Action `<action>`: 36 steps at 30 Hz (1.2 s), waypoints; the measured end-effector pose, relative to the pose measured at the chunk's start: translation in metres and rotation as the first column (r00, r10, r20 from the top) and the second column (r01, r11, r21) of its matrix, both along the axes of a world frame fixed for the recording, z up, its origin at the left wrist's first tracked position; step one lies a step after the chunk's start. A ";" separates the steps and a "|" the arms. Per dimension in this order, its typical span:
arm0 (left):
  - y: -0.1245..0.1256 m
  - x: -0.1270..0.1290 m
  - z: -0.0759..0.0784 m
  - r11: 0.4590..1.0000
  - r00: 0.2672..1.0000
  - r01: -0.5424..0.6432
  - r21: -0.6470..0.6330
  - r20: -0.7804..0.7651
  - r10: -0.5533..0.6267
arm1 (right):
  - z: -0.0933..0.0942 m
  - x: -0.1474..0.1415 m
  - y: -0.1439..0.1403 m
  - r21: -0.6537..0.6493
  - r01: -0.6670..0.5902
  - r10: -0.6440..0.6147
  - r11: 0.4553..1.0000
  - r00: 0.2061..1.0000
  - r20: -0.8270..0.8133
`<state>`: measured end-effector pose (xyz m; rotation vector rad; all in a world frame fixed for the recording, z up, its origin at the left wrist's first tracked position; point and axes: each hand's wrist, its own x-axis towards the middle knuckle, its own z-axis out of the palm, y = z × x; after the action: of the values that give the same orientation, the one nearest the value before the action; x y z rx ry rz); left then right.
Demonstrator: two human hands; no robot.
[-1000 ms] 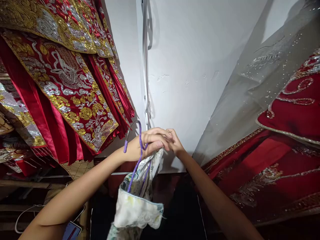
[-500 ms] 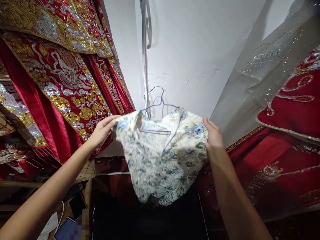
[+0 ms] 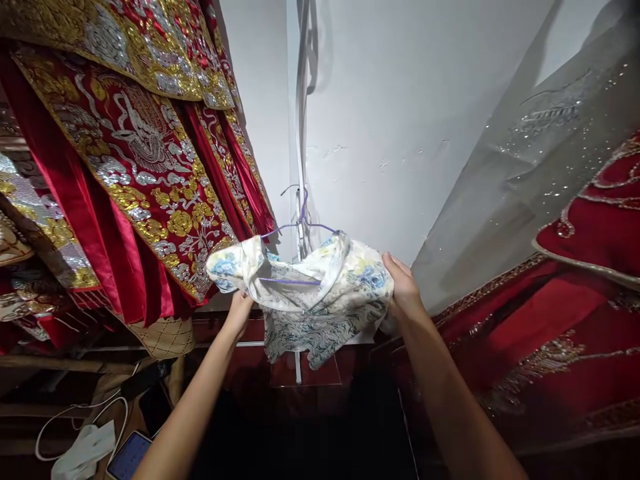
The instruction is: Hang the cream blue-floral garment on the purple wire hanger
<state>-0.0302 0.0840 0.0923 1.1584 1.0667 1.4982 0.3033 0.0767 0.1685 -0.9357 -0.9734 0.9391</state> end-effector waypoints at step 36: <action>-0.101 0.078 -0.074 0.938 0.808 -0.222 0.268 -0.487 0.331 | -0.136 -0.125 -0.065 -0.440 -0.385 0.514 0.811 0.829 0.222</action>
<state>0.0478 -0.0172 0.0184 1.6781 1.5384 1.5758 0.1783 0.0120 0.0326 -1.2414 -1.3761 1.4487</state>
